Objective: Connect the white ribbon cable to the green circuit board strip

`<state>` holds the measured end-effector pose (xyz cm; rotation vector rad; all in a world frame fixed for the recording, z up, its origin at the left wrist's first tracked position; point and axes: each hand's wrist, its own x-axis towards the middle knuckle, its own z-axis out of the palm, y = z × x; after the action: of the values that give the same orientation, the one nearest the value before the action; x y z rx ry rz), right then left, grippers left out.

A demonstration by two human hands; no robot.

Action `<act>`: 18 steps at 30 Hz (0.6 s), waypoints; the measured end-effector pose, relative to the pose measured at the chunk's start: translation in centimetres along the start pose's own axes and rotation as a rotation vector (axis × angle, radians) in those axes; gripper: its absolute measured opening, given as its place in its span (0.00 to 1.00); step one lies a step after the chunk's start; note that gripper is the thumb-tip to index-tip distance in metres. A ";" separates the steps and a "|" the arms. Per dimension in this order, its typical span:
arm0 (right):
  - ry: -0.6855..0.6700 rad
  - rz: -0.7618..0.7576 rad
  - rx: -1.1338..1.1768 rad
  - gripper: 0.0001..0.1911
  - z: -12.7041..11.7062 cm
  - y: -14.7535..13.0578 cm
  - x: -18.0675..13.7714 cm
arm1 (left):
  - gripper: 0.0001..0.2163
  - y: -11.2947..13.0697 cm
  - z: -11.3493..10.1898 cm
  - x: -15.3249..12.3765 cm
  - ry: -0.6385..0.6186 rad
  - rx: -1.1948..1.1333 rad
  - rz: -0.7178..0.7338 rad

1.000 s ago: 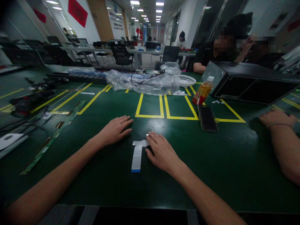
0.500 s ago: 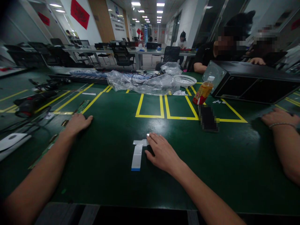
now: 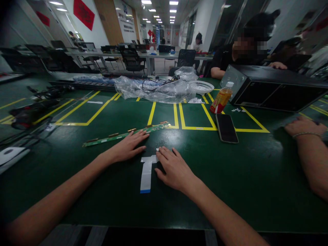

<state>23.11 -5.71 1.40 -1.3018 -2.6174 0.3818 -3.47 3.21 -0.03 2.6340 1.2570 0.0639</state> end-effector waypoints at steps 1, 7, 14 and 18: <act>0.000 -0.004 0.001 0.31 0.0 -0.2 0.0 | 0.29 1.3 0.0 0.1 -0.015 -0.032 0.083; 0.011 0.019 0.013 0.30 0.0 -1.3 -0.1 | 0.31 5.6 0.0 -0.6 -0.072 -0.155 0.302; 0.001 0.050 -0.010 0.34 0.7 -1.4 -0.1 | 0.31 5.6 -0.5 -0.8 -0.079 -0.235 0.282; -0.003 0.069 -0.016 0.34 0.6 -1.4 0.0 | 0.29 5.1 -0.1 -0.7 -0.025 -0.268 0.267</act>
<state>21.86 -6.66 1.24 -1.4005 -2.5886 0.3746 0.00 -0.42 1.18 2.5376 0.8165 0.2250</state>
